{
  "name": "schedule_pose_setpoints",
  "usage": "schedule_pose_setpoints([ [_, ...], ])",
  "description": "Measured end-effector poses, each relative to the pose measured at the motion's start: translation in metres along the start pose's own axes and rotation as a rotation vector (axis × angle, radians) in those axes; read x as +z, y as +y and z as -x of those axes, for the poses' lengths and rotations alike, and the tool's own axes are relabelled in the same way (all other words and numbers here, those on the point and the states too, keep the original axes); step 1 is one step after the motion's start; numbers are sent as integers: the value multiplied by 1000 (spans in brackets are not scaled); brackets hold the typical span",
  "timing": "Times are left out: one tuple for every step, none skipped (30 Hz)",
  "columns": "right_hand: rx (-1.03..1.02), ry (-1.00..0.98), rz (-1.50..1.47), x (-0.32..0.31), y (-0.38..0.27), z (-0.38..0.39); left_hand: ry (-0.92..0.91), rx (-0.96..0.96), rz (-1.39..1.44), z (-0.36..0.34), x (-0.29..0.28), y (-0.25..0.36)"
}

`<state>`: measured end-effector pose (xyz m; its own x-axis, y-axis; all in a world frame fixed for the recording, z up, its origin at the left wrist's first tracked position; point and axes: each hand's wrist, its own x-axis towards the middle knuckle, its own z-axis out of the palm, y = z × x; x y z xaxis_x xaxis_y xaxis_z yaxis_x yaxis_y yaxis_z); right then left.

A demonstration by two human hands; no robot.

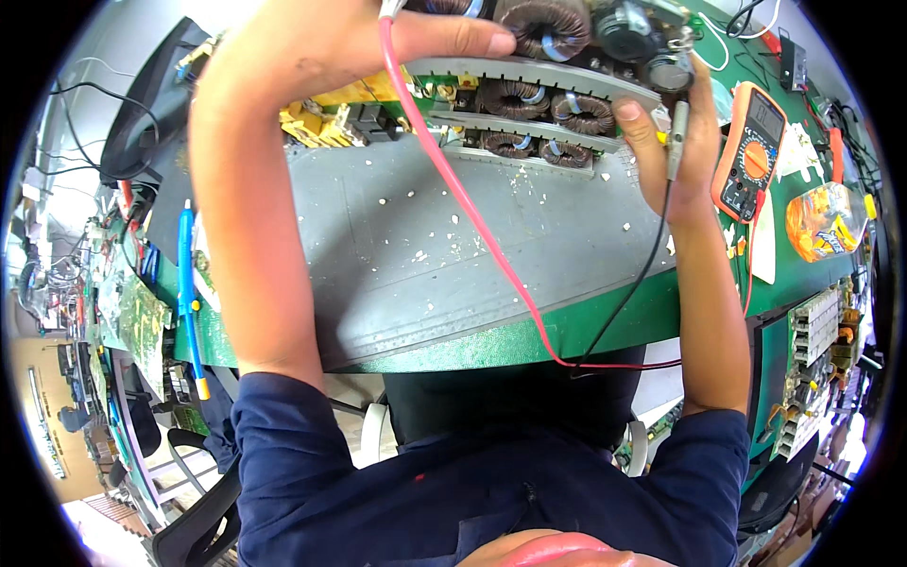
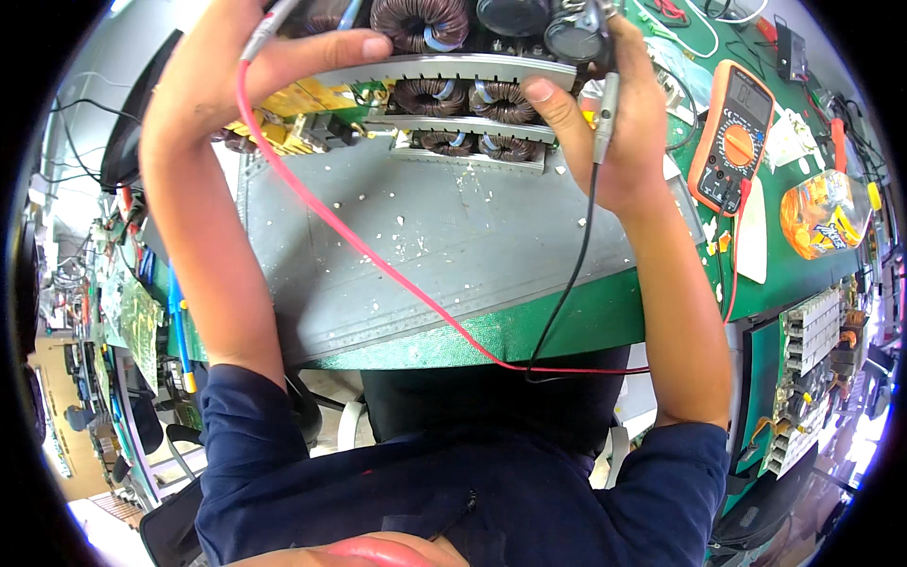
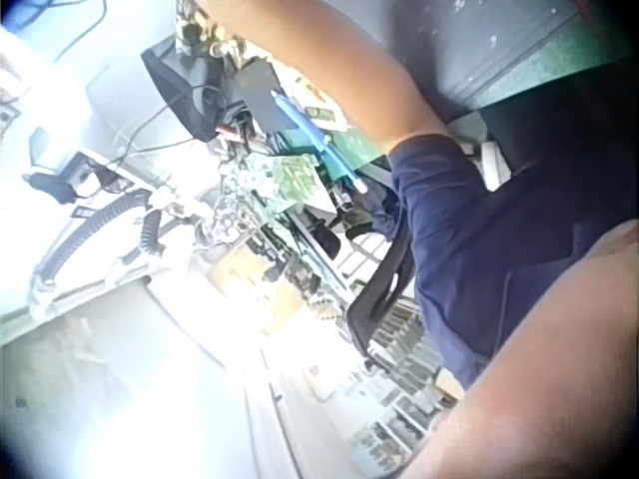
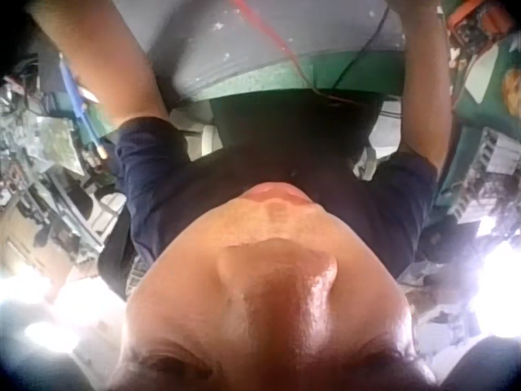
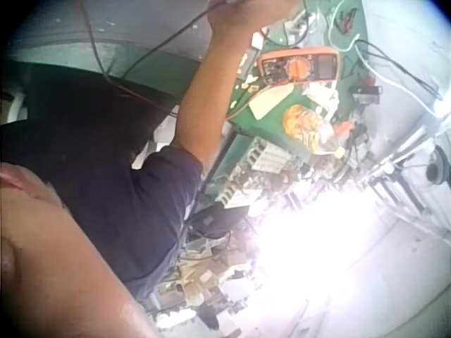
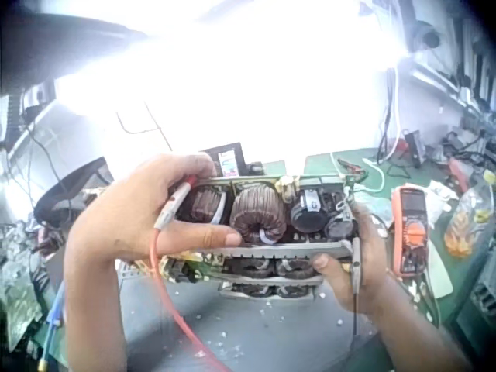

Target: The person uses a soldering iron and a multimeter probe to work on a large green circuit board. They apply solder to components, check connections with the probe, and move a heavy electronic unit containing copper coils across the workbench.

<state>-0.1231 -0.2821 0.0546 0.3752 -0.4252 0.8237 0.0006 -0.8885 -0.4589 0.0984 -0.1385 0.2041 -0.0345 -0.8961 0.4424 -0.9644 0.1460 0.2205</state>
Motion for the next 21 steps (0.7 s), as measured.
schedule_pose_setpoints([
  [24, -6, -9, 1, -2, -1, -77, -31, 81, -4, -2, 0],
  [39, -6, -32, 1, -5, -2, -87, -66, 159, -6, -5, -5],
  [40, 2, -46, 3, -6, -5, -54, -60, 127, -9, -5, -8],
  [3, 13, -41, 3, -7, -5, -21, -60, 99, -10, -5, -12],
  [3, 29, -45, 5, -8, -5, -155, -189, 10, -12, -8, -18],
  [25, 36, -90, 6, -7, -5, -111, -178, 36, -12, -5, -22],
  [25, 48, -39, 6, -6, -4, -72, -171, 67, -13, -5, -27],
  [18, 51, -7, 7, -4, -4, -28, -161, 93, -13, -2, -30],
  [30, 57, 17, 6, -1, -4, -114, -248, 107, -14, -2, -34],
  [48, 18, 4, 5, 2, -2, -136, -201, 111, -16, -1, -37],
  [63, 11, 41, 5, 5, -3, -128, -197, 95, -17, 0, -39],
  [51, 7, 68, 3, 8, -3, -120, -192, 77, -19, -1, -41],
  [0, 85, 118, 5, 10, -4, -122, -195, 113, -21, 1, -42],
  [65, 31, 63, 3, 12, -4, -136, -160, 158, -23, 0, -45],
  [90, 20, 53, 4, 13, -4, -119, -107, 114, -26, 1, -46],
  [113, 7, 44, 3, 13, -4, -101, -57, 72, -28, 2, -48],
  [88, 28, 0, 3, 12, -5, -108, -49, 71, -31, 4, -49],
  [64, 47, -42, 4, 11, -5, -116, -42, 72, -34, 6, -51],
  [42, 66, -84, 3, 11, -5, -125, -35, 75, -36, 8, -53],
  [68, 65, -124, 4, 10, -5, -106, -19, 51, -39, 11, -54],
  [93, 63, -164, 4, 9, -5, -85, -4, 28, -42, 14, -56],
])
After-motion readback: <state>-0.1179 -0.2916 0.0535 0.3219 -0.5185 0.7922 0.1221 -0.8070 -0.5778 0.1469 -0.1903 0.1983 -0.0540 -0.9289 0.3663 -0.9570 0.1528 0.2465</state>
